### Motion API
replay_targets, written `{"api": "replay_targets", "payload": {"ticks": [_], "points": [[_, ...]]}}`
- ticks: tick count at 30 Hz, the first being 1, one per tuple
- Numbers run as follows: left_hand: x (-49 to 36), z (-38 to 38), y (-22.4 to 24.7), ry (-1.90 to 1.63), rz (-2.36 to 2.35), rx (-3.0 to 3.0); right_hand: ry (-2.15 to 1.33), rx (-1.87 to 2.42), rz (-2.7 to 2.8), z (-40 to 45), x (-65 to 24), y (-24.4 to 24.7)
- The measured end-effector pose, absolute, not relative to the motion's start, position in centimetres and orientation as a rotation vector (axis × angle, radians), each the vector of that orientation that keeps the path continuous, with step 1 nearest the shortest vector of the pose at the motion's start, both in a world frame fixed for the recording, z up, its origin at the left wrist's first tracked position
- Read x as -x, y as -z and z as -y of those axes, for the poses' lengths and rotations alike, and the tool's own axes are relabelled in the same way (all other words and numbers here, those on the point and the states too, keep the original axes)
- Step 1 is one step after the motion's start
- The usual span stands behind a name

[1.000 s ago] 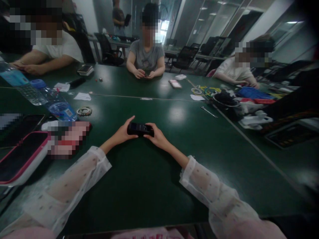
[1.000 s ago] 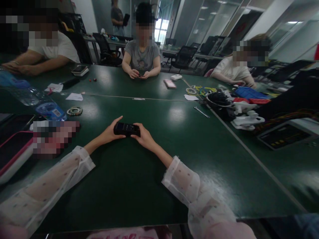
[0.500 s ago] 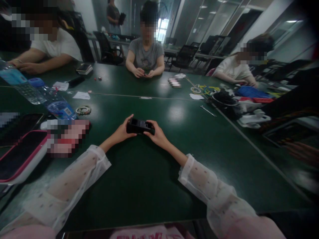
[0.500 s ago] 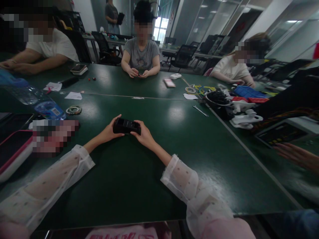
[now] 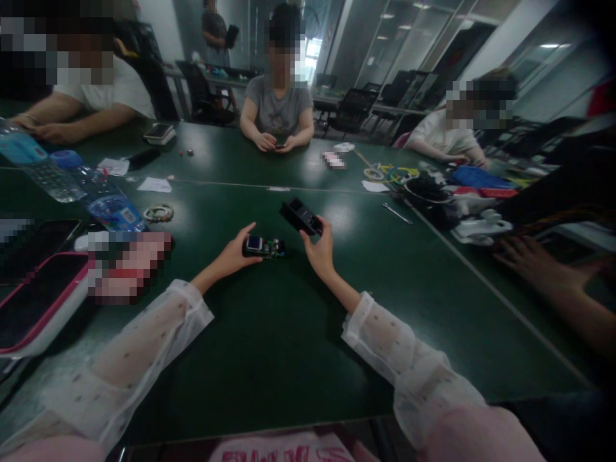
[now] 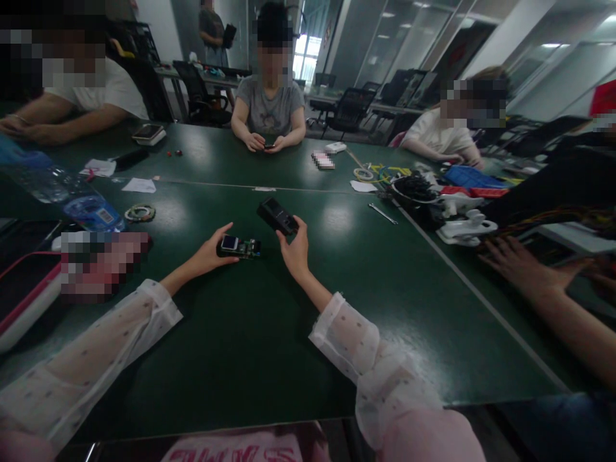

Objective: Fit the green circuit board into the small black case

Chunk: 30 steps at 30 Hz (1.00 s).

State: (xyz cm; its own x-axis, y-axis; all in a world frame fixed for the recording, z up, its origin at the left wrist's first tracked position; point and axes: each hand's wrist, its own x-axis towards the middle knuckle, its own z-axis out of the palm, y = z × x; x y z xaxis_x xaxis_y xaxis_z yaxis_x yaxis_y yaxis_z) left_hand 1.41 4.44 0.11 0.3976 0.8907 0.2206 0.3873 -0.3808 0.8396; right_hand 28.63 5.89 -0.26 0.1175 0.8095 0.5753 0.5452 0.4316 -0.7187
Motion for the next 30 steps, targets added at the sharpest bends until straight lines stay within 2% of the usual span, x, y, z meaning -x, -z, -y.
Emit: {"api": "replay_targets", "payload": {"ticks": [12, 18, 30], "points": [[-0.6, -4.6, -0.6, -0.846, -1.174, -2.187, -0.263, 1.376, 1.712, -7.7, -30.0, 2.4], [0.8, -5.3, 0.0, -0.613, -1.316, -2.415, -0.221, 1.421, 1.705, -7.7, -30.0, 2.5], [0.3, -4.9, 0.0, -0.46, -1.396, -2.585, -0.196, 1.452, 1.707, -7.9, -29.9, 2.7]]}}
